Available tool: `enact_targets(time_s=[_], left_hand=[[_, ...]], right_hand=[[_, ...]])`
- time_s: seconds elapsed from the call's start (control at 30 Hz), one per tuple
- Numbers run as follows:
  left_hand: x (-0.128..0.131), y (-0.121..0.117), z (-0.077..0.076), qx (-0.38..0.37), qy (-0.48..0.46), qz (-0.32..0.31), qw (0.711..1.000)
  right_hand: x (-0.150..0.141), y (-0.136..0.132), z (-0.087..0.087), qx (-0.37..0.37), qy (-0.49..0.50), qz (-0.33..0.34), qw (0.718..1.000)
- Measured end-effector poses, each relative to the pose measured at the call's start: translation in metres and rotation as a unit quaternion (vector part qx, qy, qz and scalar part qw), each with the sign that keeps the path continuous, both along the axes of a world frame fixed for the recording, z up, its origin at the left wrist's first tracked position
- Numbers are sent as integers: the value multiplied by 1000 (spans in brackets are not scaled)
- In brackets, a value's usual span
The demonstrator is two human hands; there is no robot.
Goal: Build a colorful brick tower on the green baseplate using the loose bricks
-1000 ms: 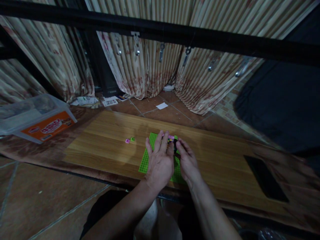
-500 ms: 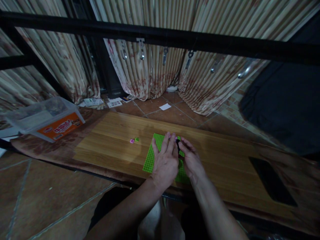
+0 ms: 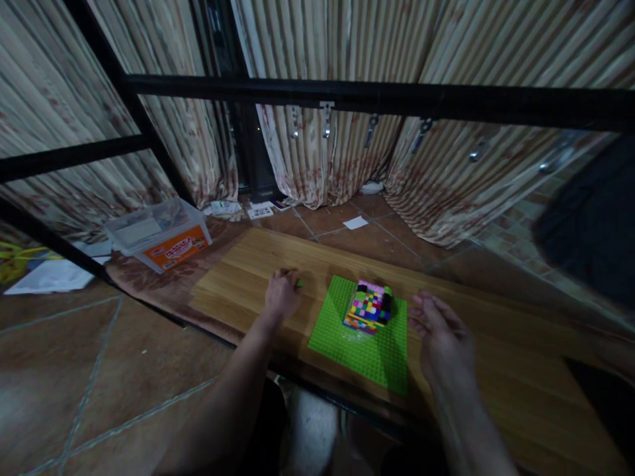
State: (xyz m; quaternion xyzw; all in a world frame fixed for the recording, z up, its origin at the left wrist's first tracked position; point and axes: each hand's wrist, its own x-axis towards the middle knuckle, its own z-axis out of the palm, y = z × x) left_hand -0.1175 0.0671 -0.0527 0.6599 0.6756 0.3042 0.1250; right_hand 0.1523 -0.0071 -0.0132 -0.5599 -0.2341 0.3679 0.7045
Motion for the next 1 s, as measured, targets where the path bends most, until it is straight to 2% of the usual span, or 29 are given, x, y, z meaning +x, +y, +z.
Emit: enact_targets(time_s=[0.17,0.37,0.5,0.6,0.63,0.67,0.7,0.73,0.77,0.8,0.83,0.9,1.0], left_hand=[[8,1,-6,-15,-30,-37,999],[8,1,-3,-9,-110,-27,994],[6,0,8,-12,-203,0,979],[15,-14,28,-25,-299,-7,954],[21,-22,36,-39,-350,-28,936],[28,-31,44,-81,-492,-57,865],[37,-41,52,-139,-604,-87,780],[46,-51,59,-194,-678,-103,702],[55,-60,65,-239,-724,-107,638],[64,-68,70,-272,-750,-106,593],[71,-73,73,-298,-763,-102,565],[81,-80,78,-333,-773,-99,531],[85,-82,81,-355,-782,-100,502]], right_hand=[[-8,0,1,7,4,3,1000],[-9,-1,3,44,-55,-5,998],[-10,-5,7,71,-114,-27,991],[-13,-14,14,100,-202,-24,974],[-15,-18,17,112,-239,-3,965],[-18,-22,21,125,-276,29,952],[-20,-26,26,139,-314,71,937],[-23,-30,31,152,-346,119,918],[-26,-34,35,164,-370,168,899],[-29,-38,39,173,-387,213,880],[-31,-40,43,176,-399,251,864],[-34,-44,48,175,-411,293,845],[-33,-43,48,166,-418,291,844]])
